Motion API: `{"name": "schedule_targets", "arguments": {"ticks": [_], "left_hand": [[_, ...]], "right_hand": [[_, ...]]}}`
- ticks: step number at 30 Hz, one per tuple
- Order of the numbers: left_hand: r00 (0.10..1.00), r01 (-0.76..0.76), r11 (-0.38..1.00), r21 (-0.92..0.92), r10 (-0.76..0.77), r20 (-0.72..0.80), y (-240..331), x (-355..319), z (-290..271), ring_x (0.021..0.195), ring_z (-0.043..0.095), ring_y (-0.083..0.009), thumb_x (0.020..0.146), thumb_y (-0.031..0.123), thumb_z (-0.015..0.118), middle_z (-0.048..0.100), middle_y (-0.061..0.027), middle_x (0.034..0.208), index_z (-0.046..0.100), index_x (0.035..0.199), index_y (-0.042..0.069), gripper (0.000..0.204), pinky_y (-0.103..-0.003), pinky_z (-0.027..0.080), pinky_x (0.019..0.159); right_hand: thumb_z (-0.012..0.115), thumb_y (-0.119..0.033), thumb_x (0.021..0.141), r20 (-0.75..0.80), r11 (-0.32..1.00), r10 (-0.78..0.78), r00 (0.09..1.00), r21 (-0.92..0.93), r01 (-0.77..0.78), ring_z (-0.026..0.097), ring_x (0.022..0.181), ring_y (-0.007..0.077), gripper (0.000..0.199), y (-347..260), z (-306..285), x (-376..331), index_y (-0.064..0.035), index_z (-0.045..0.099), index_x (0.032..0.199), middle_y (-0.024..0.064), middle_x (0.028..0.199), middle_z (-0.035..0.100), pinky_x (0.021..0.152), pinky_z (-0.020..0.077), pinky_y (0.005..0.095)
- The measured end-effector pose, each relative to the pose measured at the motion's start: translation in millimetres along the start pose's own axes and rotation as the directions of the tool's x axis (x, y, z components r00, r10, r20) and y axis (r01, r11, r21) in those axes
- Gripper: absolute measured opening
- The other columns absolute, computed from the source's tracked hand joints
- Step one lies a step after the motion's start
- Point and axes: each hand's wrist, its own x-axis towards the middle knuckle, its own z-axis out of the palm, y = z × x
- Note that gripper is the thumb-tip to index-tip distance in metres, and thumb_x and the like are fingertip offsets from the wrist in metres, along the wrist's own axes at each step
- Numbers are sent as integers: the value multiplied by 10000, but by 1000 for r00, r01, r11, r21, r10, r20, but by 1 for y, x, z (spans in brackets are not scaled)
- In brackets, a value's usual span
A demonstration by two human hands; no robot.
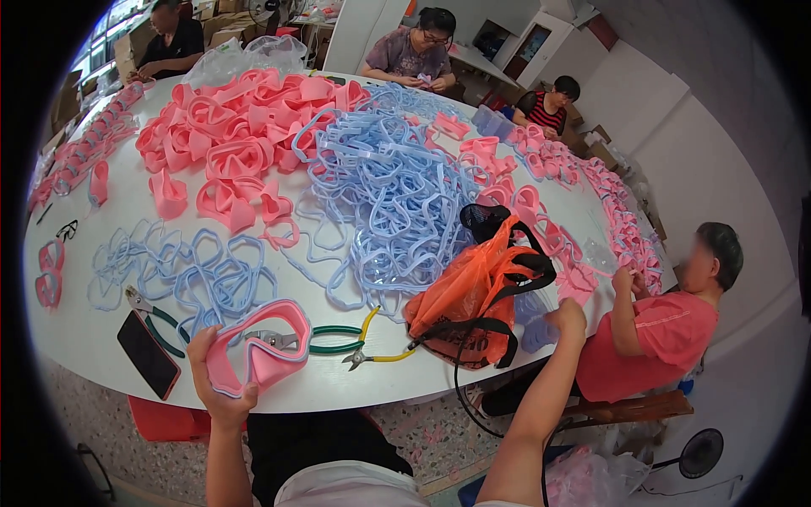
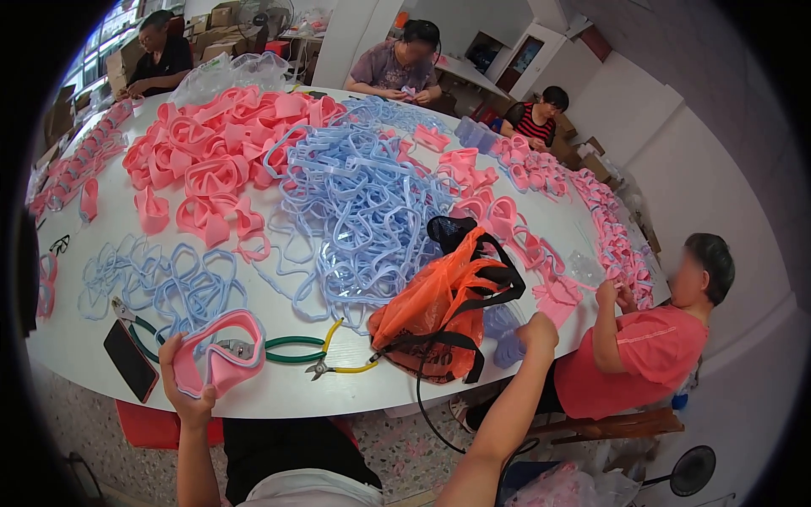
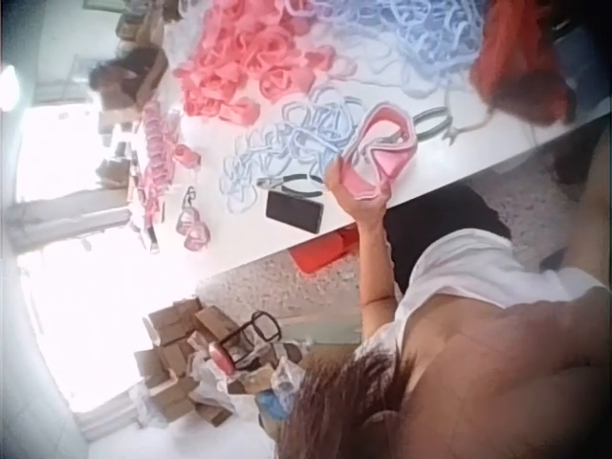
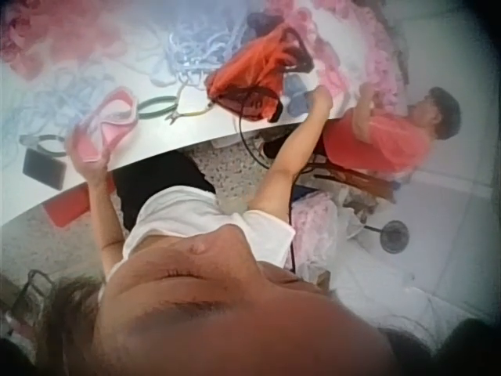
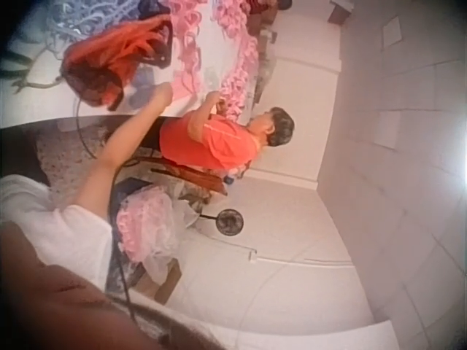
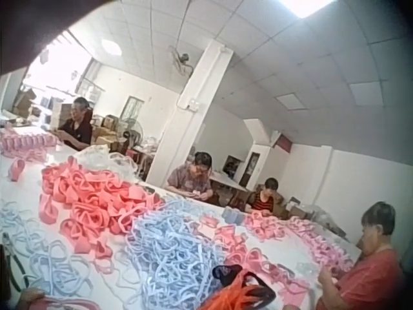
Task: Assembling swimming goggles or eye masks by manually inserting fabric straps into plastic frames.
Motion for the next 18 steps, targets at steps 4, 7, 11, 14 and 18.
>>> {"name": "schedule_targets", "arguments": {"ticks": [4, 7, 11, 14, 18], "left_hand": [[1000, -21, 1000, -3, 21, 22, 1, -1, -1, 1125, 507, -319, 741, 551, 712, 514, -191, 1202, 465, 1289, -49, 849, -426, 405, 971], [998, -36, 998, 54, 34, 49, 2, -2, -3, 1114, 512, -328, 734, 545, 720, 524, -197, 1196, 474, 1278, -50, 843, -436, 404, 971], [1000, -17, 999, 44, 17, -7, 1, -6, -8, 1105, 516, -336, 722, 529, 731, 528, -201, 1198, 484, 1269, -47, 832, -445, 404, 968], [1000, -11, 997, 79, 13, -17, 2, -6, -17, 1101, 518, -341, 713, 514, 743, 532, -200, 1195, 492, 1262, -46, 824, -445, 407, 962], [997, -73, 994, 84, 71, 33, 5, -3, -13, 1069, 539, -352, 661, 449, 815, 557, -198, 1168, 520, 1237, -36, 809, -445, 420, 945]], "right_hand": [[828, -246, 629, -8, 996, -41, 999, 85, 41, 684, 951, 327, 404, 9, 26, -1, -55, 716, 967, 180, 993, 707, 826, 538, 426], [815, -240, 662, -35, 987, 20, 999, 159, -14, 678, 961, 325, 356, 10, 22, -4, -60, 717, 953, 165, 1025, 702, 811, 534, 443], [770, -195, 705, -107, 996, -18, 994, 86, 27, 679, 941, 329, 264, 3, 3, -18, -50, 709, 917, 159, 989, 702, 802, 539, 443], [661, -109, 773, -232, 988, -14, 973, -156, -22, 668, 935, 356, 138, -7, -20, -29, -27, 684, 881, 165, 968, 689, 801, 542, 449], [665, -79, 791, -514, 960, -231, 826, 20, 281, 641, 904, 352, 186, -43, -79, -78, 10, 630, 950, 161, 946, 652, 740, 519, 477]]}}
